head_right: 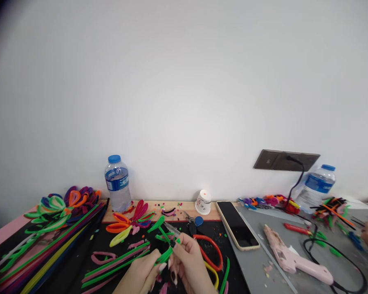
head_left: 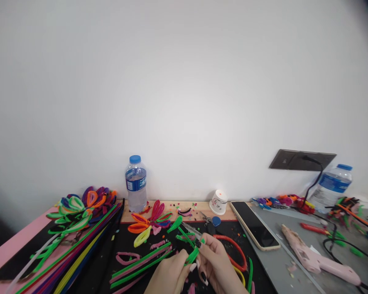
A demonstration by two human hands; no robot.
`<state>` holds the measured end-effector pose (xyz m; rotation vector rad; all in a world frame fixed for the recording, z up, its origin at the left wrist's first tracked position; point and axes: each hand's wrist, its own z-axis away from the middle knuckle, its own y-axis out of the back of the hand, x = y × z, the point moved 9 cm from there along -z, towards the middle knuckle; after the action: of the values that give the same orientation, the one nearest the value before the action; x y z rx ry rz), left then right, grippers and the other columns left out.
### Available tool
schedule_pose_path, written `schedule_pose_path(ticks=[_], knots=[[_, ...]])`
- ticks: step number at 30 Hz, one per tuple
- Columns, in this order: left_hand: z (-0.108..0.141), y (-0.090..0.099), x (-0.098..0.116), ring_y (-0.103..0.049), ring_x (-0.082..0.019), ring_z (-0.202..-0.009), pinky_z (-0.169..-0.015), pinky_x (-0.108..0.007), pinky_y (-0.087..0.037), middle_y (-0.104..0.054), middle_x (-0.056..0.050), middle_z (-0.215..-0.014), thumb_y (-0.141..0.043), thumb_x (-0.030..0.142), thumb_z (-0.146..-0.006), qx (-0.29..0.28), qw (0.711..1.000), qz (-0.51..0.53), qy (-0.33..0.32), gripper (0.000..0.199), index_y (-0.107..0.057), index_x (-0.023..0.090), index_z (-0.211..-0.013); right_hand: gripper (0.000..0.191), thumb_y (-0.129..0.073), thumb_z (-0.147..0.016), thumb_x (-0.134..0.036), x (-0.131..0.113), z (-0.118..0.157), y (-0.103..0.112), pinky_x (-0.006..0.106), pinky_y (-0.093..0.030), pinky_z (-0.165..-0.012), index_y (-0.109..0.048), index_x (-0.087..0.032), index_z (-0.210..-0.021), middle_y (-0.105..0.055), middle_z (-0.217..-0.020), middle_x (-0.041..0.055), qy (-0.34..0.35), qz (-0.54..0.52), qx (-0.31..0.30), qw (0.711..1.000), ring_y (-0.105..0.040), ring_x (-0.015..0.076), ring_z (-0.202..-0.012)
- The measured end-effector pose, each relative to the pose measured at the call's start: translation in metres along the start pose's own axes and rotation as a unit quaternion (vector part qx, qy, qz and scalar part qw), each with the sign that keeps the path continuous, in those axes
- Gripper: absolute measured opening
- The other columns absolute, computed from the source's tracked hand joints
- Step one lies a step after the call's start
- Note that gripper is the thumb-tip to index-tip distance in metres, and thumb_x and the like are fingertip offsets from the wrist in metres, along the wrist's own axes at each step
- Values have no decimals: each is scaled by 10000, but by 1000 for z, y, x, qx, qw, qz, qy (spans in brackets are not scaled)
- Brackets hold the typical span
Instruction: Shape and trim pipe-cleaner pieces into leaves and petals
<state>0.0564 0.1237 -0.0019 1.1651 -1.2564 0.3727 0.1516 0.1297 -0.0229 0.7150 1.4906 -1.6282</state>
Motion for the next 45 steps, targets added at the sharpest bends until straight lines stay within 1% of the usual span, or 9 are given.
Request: schedule_pose_path(ticks=[6, 10, 13, 17, 24, 33, 37, 42, 45], knots=[[1, 5, 4, -452, -147, -529, -554, -232, -304, -446, 25, -555, -355, 323, -917, 29, 999, 15, -1, 272, -395, 221, -667, 384, -763, -673, -401, -1, 1, -1, 121, -343, -297, -451, -176, -661, -559, -461, -33, -8, -20, -1, 1000, -398, 33, -301], [2, 10, 6, -458, -143, -540, -557, -228, -307, -470, 25, -568, -358, 390, -918, 76, 996, 47, -4, 296, -427, 215, -690, 351, -774, -674, -360, -2, 1, 1, 120, -375, -336, -478, -171, -684, -567, -482, -32, 6, -30, 4, 1000, -440, 39, -339], [2, 12, 1, -443, -144, -546, -555, -231, -310, -465, 22, -582, -300, 415, -933, 108, 993, 53, 5, 331, -431, 212, -706, 335, -773, -677, -348, -1, 0, 3, 133, -385, -330, -492, -166, -687, -584, -503, -21, 11, -23, 4, 1000, -453, 48, -341], [2, 11, -3, -449, -150, -564, -577, -239, -334, -464, 17, -606, -241, 408, -942, 99, 994, 33, 8, 341, -416, 211, -726, 319, -771, -681, -340, 0, 0, 5, 134, -383, -315, -508, -161, -698, -592, -513, -18, 13, -27, 1, 1000, -453, 48, -333], [1, 13, 6, -478, -146, -601, -592, -226, -360, -517, 7, -662, -263, 340, -938, 43, 999, 1, 8, 250, -438, 206, -819, 311, -762, -687, -335, 2, -1, 6, 116, -353, -282, -509, -154, -688, -606, -480, -4, 7, -20, -4, 1000, -441, 47, -304], [2, 13, -7, -505, -147, -556, -568, -230, -358, -520, 9, -610, -251, 350, -942, 81, 997, 9, 16, 296, -437, 210, -759, 324, -752, -691, -346, 4, 0, 0, 117, -341, -272, -485, -163, -678, -621, -464, 11, -5, -12, -25, 1000, -445, 57, -288], [2, 14, -7, -498, -144, -544, -564, -233, -357, -517, 9, -590, -273, 374, -941, 89, 996, 22, 15, 315, -438, 208, -729, 319, -747, -698, -341, 5, 0, -2, 115, -336, -275, -483, -162, -691, -631, -477, 18, -6, -19, -34, 999, -466, 64, -294], [4, 22, -3, -414, -99, -433, -467, -208, -309, -466, 41, -522, -305, 431, -934, 145, 984, 107, 13, 347, -447, 197, -720, 348, -744, -696, -374, 13, 0, -3, 124, -353, -281, -468, -163, -698, -631, -493, 15, -19, -21, -62, 998, -509, 82, -306], [1, 16, -8, -310, -54, -345, -371, -179, -221, -454, 64, -511, -373, 500, -899, 134, 969, 199, 48, 352, -472, 186, -774, 376, -736, -695, -414, 18, -1, -6, 132, -363, -278, -456, -163, -695, -625, -481, 16, -24, 7, -76, 997, -508, 86, -289]])
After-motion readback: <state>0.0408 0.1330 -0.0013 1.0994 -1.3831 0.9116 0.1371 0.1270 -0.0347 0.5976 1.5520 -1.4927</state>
